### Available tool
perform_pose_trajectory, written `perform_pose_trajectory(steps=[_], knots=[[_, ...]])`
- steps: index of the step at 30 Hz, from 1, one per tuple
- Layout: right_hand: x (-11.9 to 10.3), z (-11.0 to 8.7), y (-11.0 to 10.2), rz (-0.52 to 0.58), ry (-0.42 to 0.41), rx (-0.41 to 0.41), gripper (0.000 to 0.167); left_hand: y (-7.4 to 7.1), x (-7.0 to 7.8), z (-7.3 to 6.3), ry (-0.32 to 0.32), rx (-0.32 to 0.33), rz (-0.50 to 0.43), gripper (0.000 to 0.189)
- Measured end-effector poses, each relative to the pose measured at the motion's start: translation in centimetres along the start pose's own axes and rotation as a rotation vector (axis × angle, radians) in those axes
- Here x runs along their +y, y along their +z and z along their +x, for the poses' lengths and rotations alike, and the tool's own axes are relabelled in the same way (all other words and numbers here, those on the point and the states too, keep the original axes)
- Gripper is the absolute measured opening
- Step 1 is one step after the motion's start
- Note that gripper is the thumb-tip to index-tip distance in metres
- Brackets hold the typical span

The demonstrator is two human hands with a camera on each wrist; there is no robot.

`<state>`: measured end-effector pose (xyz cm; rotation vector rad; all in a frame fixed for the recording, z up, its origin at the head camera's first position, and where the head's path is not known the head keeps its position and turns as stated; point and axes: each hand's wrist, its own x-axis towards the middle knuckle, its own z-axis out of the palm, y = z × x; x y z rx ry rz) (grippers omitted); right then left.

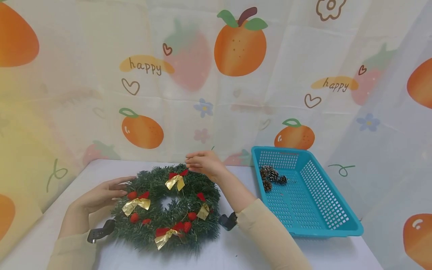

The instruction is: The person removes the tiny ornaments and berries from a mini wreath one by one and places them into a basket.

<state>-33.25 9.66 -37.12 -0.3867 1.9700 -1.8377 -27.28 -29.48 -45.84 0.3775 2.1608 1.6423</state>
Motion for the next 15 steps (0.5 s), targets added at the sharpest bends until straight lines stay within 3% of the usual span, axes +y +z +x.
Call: perform_pose_trajectory(steps=[2,3,15], knots=[[-3.5,-2.8,3.1,-0.015,0.052,0.056,0.039,0.0,0.0,0.0,-0.001,0.003,0.004,0.067],[-4.2,-3.3,3.9,-0.015,0.056,0.05,0.039,0.0,0.0,0.0,-0.001,0.004,0.004,0.067],[-3.7,-1.4,8.0,0.041,0.07,-0.004,0.035,-0.1,-0.1,0.0,0.002,0.0,-0.003,0.069]])
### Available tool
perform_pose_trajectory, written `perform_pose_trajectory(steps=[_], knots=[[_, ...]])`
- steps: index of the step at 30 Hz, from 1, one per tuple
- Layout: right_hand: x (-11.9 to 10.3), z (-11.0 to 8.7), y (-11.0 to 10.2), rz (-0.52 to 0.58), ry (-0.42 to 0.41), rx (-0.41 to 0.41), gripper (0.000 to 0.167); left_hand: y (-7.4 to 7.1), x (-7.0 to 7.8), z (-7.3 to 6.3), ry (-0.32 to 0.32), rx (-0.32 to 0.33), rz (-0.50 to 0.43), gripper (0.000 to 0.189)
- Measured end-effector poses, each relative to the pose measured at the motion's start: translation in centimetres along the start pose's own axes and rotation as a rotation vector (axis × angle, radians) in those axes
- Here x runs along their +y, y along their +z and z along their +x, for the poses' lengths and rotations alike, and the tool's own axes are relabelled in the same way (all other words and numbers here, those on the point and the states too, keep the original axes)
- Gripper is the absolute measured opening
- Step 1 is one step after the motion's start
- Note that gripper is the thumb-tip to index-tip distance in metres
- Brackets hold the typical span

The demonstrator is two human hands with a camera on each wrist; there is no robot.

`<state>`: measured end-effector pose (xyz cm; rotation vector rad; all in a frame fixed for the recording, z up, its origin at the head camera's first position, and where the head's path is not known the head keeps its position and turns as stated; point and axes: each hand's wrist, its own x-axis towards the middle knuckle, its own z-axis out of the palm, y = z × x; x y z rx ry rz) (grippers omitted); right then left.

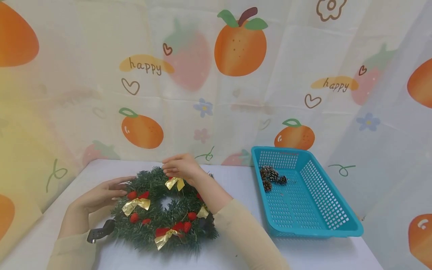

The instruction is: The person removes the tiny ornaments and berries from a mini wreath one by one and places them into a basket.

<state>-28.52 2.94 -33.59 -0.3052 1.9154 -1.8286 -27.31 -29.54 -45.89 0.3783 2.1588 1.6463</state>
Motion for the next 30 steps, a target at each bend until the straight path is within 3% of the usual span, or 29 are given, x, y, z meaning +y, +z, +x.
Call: perform_pose_trajectory(steps=[19,30], knots=[[1.9,2.6,5.6,0.098,0.055,-0.044,0.032,-0.1,0.1,0.1,-0.018,-0.007,0.005,0.069],[3.4,3.8,7.5,0.087,0.086,-0.007,0.028,0.0,0.5,0.0,-0.035,0.004,0.009,0.07]])
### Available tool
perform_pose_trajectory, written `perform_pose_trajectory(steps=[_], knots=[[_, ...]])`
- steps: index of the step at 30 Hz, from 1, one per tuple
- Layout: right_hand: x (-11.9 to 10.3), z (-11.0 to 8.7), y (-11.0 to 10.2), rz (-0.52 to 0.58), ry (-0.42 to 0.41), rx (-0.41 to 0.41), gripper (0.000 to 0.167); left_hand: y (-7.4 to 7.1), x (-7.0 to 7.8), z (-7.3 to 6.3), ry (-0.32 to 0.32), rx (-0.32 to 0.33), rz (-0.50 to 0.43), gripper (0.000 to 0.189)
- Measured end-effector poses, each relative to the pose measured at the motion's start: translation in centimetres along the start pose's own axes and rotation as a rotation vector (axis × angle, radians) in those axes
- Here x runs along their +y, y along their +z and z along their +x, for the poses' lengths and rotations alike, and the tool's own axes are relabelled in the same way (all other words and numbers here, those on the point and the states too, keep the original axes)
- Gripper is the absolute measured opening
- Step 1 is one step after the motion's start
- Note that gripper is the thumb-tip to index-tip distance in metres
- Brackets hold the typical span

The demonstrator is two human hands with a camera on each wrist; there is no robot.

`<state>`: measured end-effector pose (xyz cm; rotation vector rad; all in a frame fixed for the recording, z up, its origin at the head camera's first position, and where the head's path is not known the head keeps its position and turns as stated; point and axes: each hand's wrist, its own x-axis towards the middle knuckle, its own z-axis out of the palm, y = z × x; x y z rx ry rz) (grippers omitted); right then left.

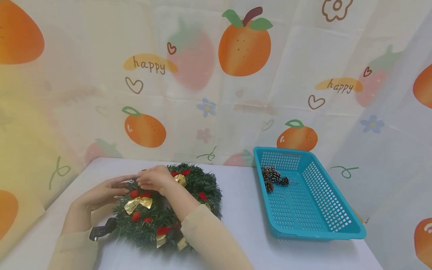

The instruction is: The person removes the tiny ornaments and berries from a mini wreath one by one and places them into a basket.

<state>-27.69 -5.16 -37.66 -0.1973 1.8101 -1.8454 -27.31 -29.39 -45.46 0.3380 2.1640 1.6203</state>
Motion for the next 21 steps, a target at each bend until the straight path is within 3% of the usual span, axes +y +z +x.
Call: perform_pose_trajectory(steps=[21], knots=[[1.3,0.7,1.7,-0.172,0.066,0.154,0.022,0.0,0.1,-0.1,0.006,0.005,0.007,0.069]])
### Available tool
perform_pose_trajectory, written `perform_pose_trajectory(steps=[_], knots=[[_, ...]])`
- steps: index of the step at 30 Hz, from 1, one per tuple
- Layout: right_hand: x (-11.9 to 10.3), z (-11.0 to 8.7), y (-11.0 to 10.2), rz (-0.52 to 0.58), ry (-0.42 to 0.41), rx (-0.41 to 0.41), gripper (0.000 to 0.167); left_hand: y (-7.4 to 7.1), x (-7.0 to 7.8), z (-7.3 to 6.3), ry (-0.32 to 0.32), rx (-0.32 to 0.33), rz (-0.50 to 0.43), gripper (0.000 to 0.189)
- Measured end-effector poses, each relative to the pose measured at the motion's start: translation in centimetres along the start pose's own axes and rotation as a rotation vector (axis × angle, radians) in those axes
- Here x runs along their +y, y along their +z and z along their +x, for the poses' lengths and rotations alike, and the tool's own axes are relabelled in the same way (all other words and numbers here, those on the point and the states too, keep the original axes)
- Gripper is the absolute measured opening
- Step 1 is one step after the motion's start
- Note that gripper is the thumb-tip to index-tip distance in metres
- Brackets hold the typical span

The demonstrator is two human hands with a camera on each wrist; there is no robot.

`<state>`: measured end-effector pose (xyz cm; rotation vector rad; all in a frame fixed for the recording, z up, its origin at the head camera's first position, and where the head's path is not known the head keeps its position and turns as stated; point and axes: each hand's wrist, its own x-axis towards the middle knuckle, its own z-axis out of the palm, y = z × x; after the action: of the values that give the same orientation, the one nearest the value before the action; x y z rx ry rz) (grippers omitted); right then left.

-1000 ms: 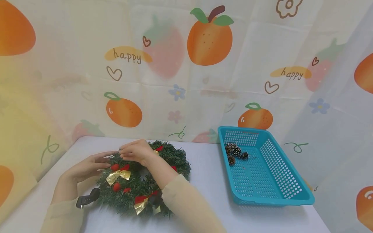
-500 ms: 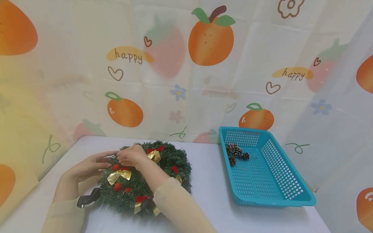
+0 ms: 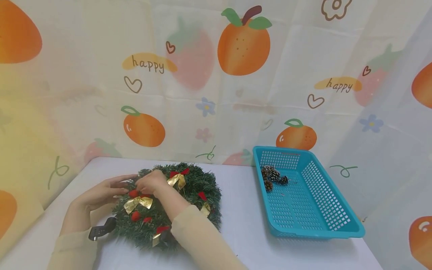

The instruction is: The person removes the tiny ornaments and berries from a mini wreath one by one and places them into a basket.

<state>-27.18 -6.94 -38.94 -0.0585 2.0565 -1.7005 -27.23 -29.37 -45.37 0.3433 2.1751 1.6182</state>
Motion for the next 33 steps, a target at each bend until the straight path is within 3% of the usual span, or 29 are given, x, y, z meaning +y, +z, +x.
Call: perform_pose_trajectory(steps=[11,21,25,33], knots=[[0.2,-0.2,0.7,-0.129,-0.029,0.024,0.022,-0.1,-0.1,0.0,-0.006,0.0,0.012,0.068],[0.4,0.2,1.3,-0.385,-0.012,0.125,0.012,-0.2,-0.1,0.1,0.01,-0.01,0.018,0.068],[0.5,0.3,1.6,-0.394,-0.011,0.149,0.009,-0.3,-0.2,0.2,0.019,-0.01,0.02,0.067],[0.3,0.0,1.4,-0.378,-0.012,0.116,0.008,-0.2,-0.1,0.1,0.008,-0.019,0.0,0.069]])
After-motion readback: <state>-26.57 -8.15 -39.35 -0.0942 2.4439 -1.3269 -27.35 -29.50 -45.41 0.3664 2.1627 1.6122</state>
